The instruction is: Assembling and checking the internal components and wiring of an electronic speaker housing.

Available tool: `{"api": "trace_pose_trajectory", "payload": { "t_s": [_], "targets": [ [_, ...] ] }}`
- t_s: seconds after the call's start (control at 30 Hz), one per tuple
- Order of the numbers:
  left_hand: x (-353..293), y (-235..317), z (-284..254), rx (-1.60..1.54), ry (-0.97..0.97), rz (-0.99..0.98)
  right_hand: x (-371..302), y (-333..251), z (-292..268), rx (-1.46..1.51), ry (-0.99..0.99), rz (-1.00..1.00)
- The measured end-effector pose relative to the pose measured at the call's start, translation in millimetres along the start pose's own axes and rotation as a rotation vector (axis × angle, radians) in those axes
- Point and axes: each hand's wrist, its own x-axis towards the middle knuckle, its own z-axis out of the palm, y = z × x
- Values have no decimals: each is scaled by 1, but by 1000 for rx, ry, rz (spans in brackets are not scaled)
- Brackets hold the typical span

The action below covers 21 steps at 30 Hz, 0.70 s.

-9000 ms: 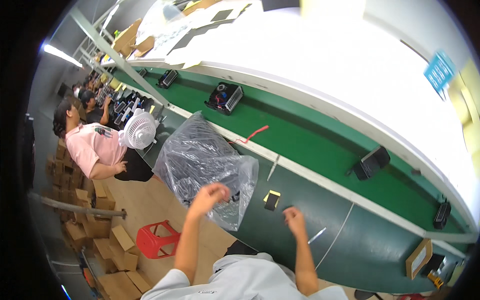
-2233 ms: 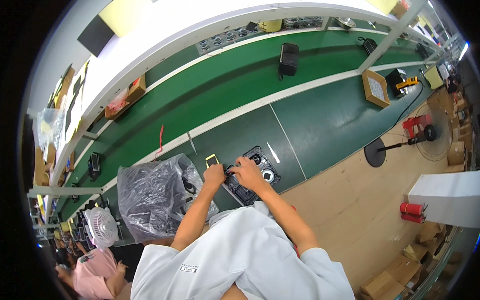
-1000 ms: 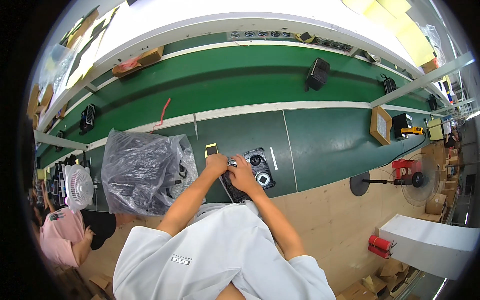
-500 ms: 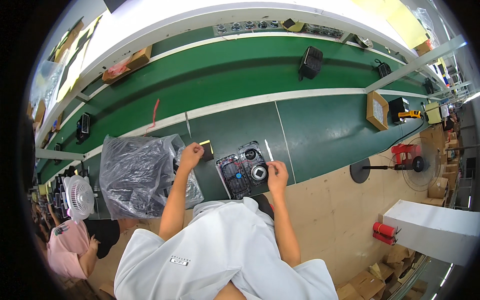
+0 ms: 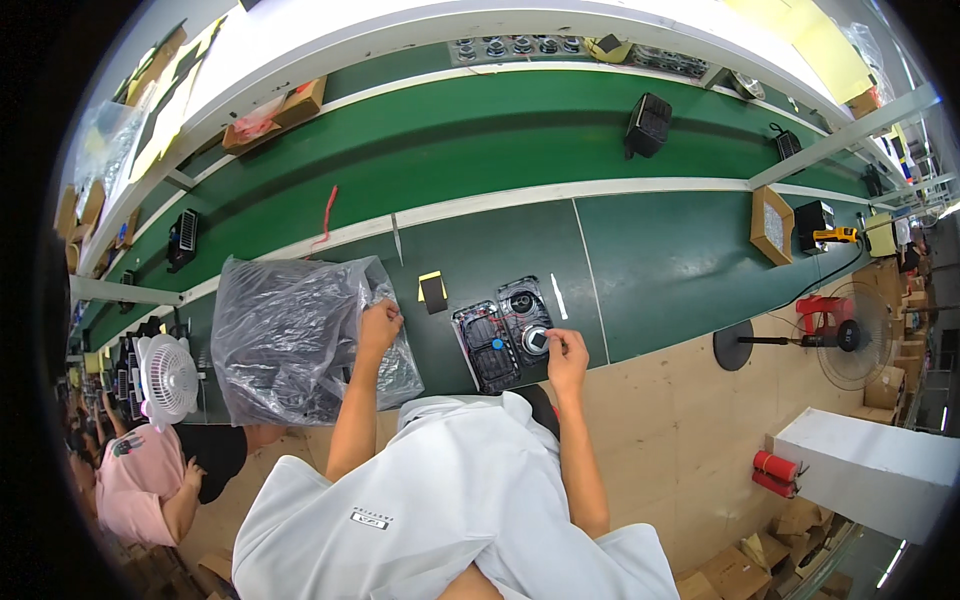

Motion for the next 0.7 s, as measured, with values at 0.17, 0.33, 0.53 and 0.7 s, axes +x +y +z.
{"api": "trace_pose_trajectory", "payload": {
  "t_s": [0.17,0.33,0.53,0.7],
  "targets": [
    [-5,3,-23,-122,-10,-53,-12,0,2,-29,-35,8],
    [1,-22,-90,-592,-249,-390,-28,13,-5,-62,-10,-7],
    [-18,-52,-89,571,-251,24,-36,8,2,-23,-14,31],
    [-60,-56,-61,543,-202,134,-41,-24,16,-105,-29,3]
  ]
}}
